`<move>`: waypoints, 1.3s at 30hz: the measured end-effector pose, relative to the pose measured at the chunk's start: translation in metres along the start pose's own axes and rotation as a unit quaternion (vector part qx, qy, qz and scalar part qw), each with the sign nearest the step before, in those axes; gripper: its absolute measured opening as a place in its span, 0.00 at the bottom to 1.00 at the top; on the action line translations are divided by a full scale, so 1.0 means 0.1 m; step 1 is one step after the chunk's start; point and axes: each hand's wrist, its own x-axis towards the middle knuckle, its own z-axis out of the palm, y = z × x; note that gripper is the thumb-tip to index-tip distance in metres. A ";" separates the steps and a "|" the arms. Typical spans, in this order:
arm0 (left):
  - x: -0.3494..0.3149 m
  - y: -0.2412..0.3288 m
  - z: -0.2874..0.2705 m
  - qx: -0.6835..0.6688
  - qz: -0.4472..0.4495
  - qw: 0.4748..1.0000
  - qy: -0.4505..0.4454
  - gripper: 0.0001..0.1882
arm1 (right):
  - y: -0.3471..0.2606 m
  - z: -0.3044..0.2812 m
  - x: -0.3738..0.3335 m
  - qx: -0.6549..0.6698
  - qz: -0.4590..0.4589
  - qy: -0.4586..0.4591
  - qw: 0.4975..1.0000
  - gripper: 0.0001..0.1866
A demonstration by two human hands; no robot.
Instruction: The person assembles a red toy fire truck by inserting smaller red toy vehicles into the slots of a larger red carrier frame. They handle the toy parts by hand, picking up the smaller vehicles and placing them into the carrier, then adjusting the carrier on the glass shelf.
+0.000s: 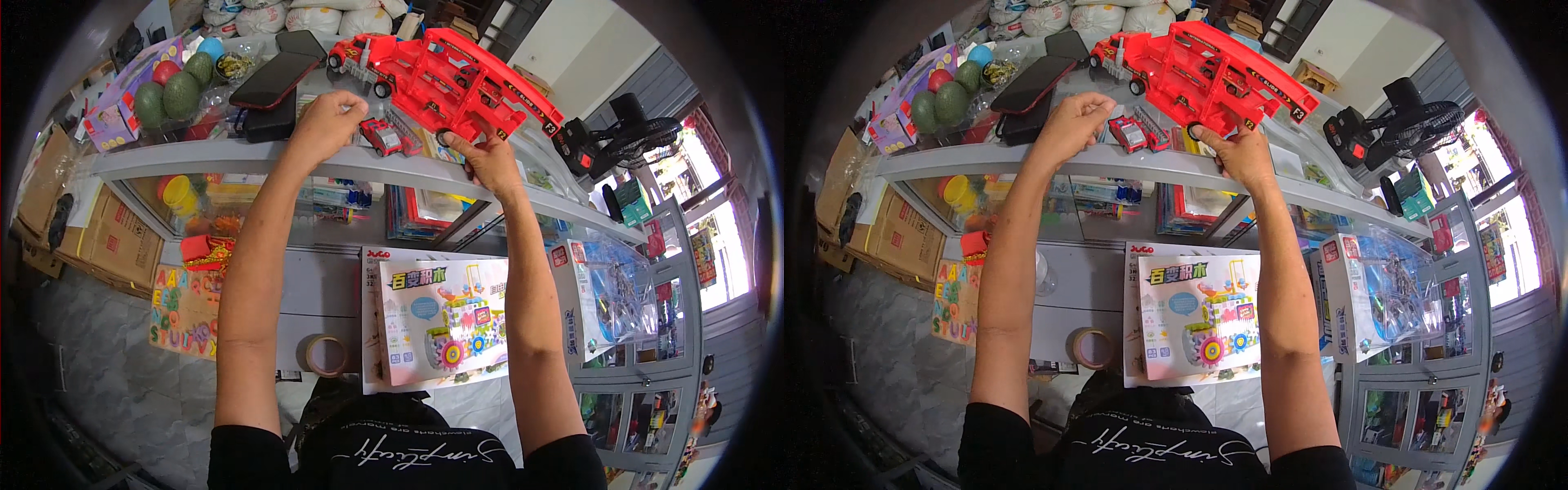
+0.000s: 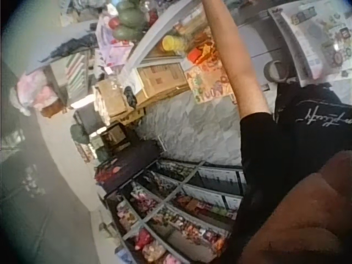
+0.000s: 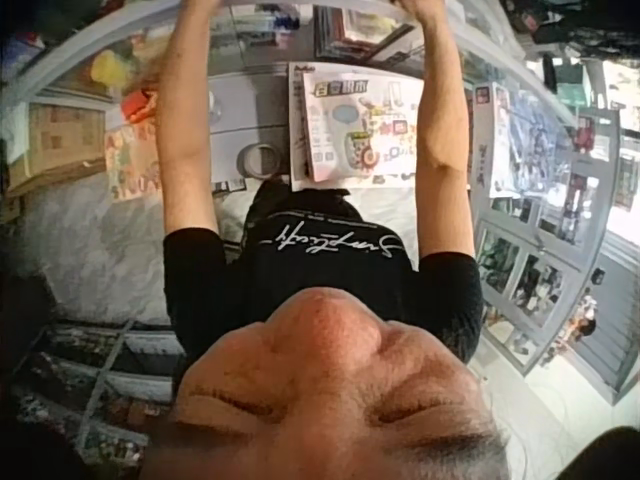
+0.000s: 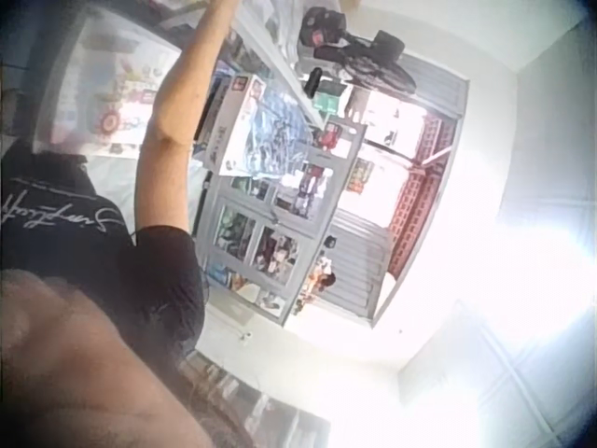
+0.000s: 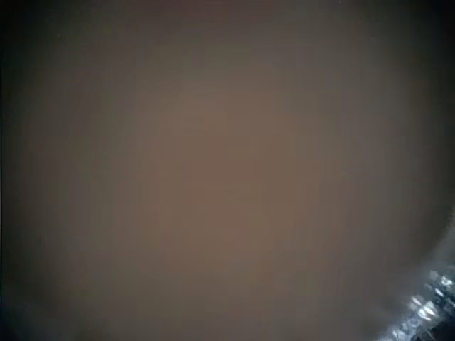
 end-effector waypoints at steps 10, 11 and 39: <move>-0.32 0.05 0.13 0.175 0.193 0.960 0.099 0.41 | 0.07 -0.07 -0.12 0.034 -0.047 0.024 0.998 0.34; -0.34 0.09 0.13 0.209 0.182 0.957 0.087 0.45 | 0.06 -0.07 -0.16 0.042 -0.049 0.034 0.997 0.30; -0.84 0.60 1.03 0.105 0.199 0.962 0.157 0.32 | 0.66 -0.74 -0.71 0.018 -0.238 0.138 0.961 0.11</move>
